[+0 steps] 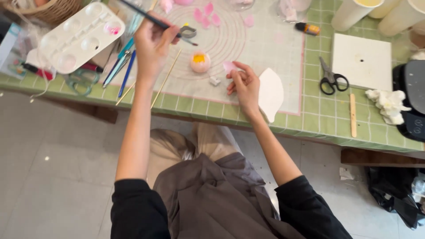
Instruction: Assembling wax petals to create a decorative flower candle.
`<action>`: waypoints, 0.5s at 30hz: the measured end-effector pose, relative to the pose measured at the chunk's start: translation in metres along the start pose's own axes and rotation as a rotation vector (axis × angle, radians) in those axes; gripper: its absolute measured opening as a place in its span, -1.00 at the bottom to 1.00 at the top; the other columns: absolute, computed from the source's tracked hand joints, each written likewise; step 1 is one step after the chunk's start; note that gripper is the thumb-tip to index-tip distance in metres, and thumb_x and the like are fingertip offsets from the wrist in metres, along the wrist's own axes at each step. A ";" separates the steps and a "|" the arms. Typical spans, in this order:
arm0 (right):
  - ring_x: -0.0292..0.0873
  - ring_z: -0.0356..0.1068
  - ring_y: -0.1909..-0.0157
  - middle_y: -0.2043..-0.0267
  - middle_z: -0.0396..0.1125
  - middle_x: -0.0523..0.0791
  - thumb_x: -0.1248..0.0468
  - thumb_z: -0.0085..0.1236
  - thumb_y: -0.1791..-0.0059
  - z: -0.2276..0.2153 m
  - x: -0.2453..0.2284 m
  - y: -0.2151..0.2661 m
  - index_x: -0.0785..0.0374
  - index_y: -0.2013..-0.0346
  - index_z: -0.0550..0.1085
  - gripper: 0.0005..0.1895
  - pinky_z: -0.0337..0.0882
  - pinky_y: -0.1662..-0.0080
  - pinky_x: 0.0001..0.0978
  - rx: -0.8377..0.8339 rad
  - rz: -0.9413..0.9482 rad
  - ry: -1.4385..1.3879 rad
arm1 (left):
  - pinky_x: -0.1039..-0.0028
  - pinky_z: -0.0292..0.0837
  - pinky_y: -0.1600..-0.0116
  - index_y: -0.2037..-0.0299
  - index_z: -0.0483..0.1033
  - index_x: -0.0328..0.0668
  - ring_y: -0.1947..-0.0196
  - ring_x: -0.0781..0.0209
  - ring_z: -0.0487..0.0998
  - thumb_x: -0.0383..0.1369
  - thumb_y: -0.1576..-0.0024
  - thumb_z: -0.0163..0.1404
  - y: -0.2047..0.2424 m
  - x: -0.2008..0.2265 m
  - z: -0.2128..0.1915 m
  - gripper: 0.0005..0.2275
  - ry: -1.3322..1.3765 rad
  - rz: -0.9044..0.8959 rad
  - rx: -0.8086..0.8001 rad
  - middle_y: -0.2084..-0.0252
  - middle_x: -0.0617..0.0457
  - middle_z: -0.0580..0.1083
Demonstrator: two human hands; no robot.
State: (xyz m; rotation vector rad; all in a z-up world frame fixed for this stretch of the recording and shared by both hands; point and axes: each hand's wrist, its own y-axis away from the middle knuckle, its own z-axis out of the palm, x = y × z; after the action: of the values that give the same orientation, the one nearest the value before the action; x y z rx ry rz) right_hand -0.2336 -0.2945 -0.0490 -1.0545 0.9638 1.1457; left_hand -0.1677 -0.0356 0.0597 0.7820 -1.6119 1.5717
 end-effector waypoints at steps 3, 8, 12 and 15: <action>-0.33 0.38 0.50 0.28 0.46 -0.07 0.35 0.03 -0.14 -0.001 0.005 -0.002 0.42 -0.20 0.40 -0.66 0.43 0.46 -0.54 -0.007 -0.005 -0.011 | 0.59 0.55 0.19 0.17 0.42 -0.34 0.32 0.39 0.60 -0.56 -0.29 0.17 -0.003 -0.012 0.002 -0.86 -0.071 0.039 0.019 0.30 0.07 0.55; -0.33 0.38 0.49 0.26 0.47 -0.07 0.35 0.04 -0.13 0.001 0.002 -0.001 0.42 -0.21 0.42 -0.65 0.43 0.46 -0.54 -0.017 0.000 0.011 | 0.63 0.47 0.26 0.19 0.47 -0.32 0.38 0.44 0.57 -0.53 -0.25 0.20 0.005 -0.034 0.011 -0.87 -0.246 0.070 0.035 0.37 0.12 0.54; -0.34 0.37 0.48 0.25 0.47 -0.07 0.36 0.05 -0.14 0.004 -0.003 0.000 0.42 -0.21 0.44 -0.65 0.42 0.44 -0.54 -0.009 0.009 0.020 | 0.53 0.46 0.24 0.19 0.44 -0.31 0.38 0.35 0.54 -0.59 -0.21 0.15 0.016 -0.025 0.019 -0.88 -0.389 0.151 -0.052 0.37 0.07 0.51; -0.34 0.37 0.47 0.24 0.47 -0.08 0.36 0.05 -0.14 0.004 -0.006 0.000 0.42 -0.21 0.43 -0.65 0.42 0.43 -0.54 -0.005 0.021 0.009 | 0.46 0.42 0.22 0.20 0.40 -0.30 0.38 0.25 0.52 -0.62 -0.20 0.09 0.020 -0.004 0.026 -0.89 -0.473 0.139 -0.115 0.37 0.02 0.48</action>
State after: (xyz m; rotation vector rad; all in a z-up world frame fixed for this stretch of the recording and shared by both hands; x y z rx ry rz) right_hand -0.2340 -0.2914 -0.0427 -1.0569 0.9814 1.1624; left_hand -0.1847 -0.0607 0.0456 1.0541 -2.1138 1.4407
